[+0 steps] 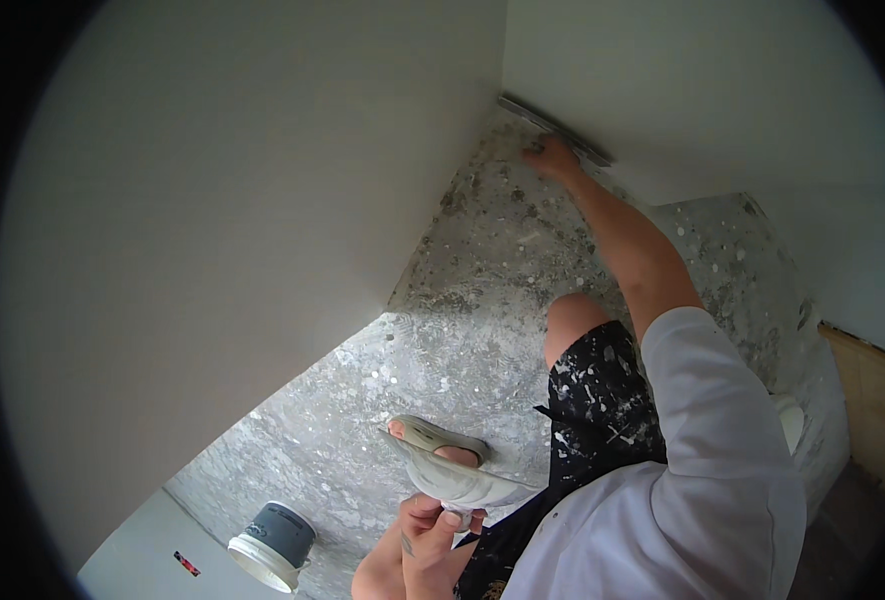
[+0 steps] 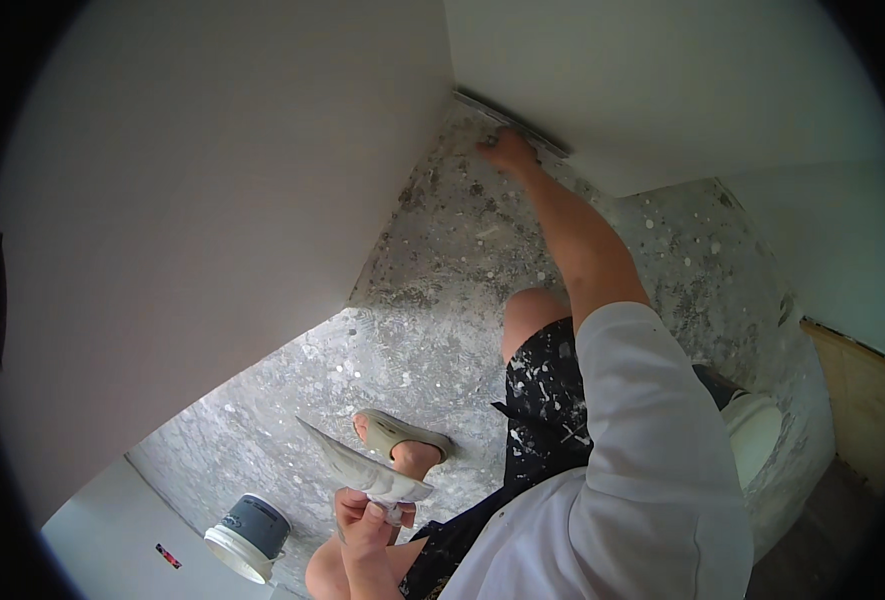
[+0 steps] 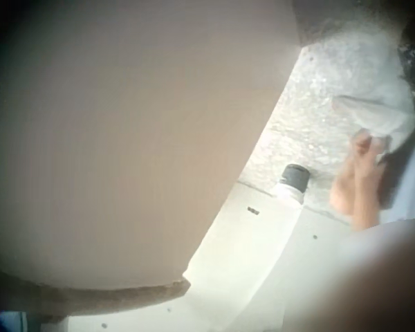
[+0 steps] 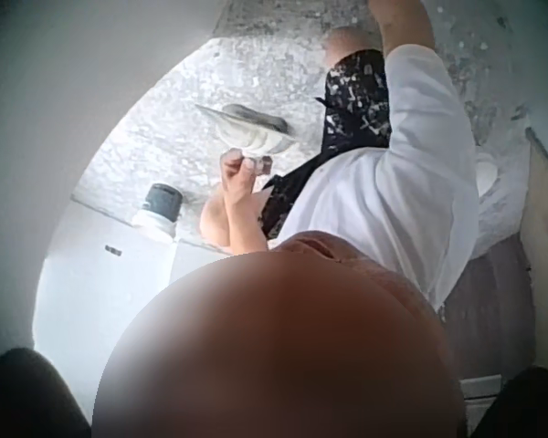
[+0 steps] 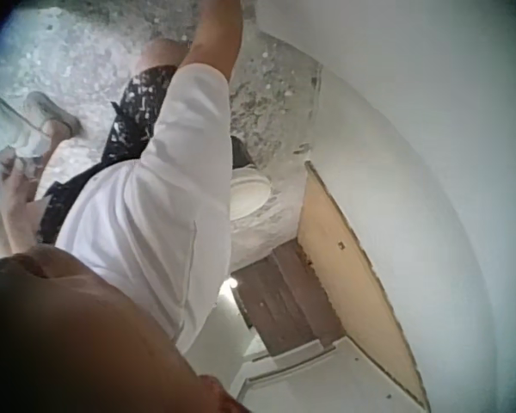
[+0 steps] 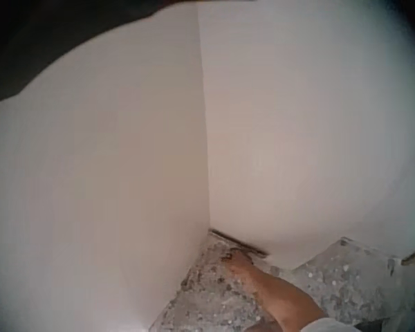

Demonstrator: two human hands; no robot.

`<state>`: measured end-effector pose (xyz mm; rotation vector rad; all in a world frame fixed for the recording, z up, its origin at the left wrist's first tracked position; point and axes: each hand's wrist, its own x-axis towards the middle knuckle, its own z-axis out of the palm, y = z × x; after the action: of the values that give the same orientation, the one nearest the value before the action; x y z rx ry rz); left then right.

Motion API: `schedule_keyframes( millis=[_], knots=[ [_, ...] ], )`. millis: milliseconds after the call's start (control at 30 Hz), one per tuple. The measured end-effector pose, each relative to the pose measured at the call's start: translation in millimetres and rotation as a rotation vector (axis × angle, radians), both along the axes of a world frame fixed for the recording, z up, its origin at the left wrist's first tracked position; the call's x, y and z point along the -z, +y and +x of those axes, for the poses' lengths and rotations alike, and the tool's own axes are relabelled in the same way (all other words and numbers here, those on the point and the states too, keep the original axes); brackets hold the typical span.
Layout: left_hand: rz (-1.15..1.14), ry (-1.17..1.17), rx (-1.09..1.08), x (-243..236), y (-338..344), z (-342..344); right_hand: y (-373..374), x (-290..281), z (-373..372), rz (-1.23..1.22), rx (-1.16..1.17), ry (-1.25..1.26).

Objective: Applying plaster to an interior wall corner using a trowel and putty knife.

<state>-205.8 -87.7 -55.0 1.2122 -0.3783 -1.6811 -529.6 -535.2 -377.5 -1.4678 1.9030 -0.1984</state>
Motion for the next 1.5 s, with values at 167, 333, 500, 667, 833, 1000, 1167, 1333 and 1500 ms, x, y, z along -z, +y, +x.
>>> schedule_keyframes(
  millis=[167, 333, 500, 667, 833, 1000, 1167, 1333, 1500],
  knots=[
    [0.073, 0.004, 0.034, -22, -11, -4, 6, -41, 2, -0.224, 0.037, 0.015],
    [0.008, 0.054, 0.073, -33, -15, -1, 8, -121, 2, -0.247, -0.006, -0.028],
    [-0.056, 0.081, 0.129, -47, -10, 2, 8, -201, 1, -0.288, 0.004, -0.075],
    [-0.171, 0.120, 0.172, -61, -10, 7, 4, -284, -8, -0.090, -0.015, -0.184],
    [-0.232, 0.175, 0.214, -73, -13, 6, 2, -373, -10, -0.158, -0.069, -0.100],
    [-0.257, 0.221, 0.242, -81, -16, 1, 12, -462, 1, -0.110, 0.016, -0.153],
    [-0.300, 0.228, 0.253, -85, -11, 3, 29, -560, 9, -0.151, 0.038, -0.169],
    [-0.332, 0.193, 0.268, -91, -10, 1, 51, -645, 19, -0.229, 0.104, -0.094],
    [-0.374, 0.129, 0.266, -93, -11, 5, 130, -618, 21, -0.473, -0.364, 0.028]
  ],
)
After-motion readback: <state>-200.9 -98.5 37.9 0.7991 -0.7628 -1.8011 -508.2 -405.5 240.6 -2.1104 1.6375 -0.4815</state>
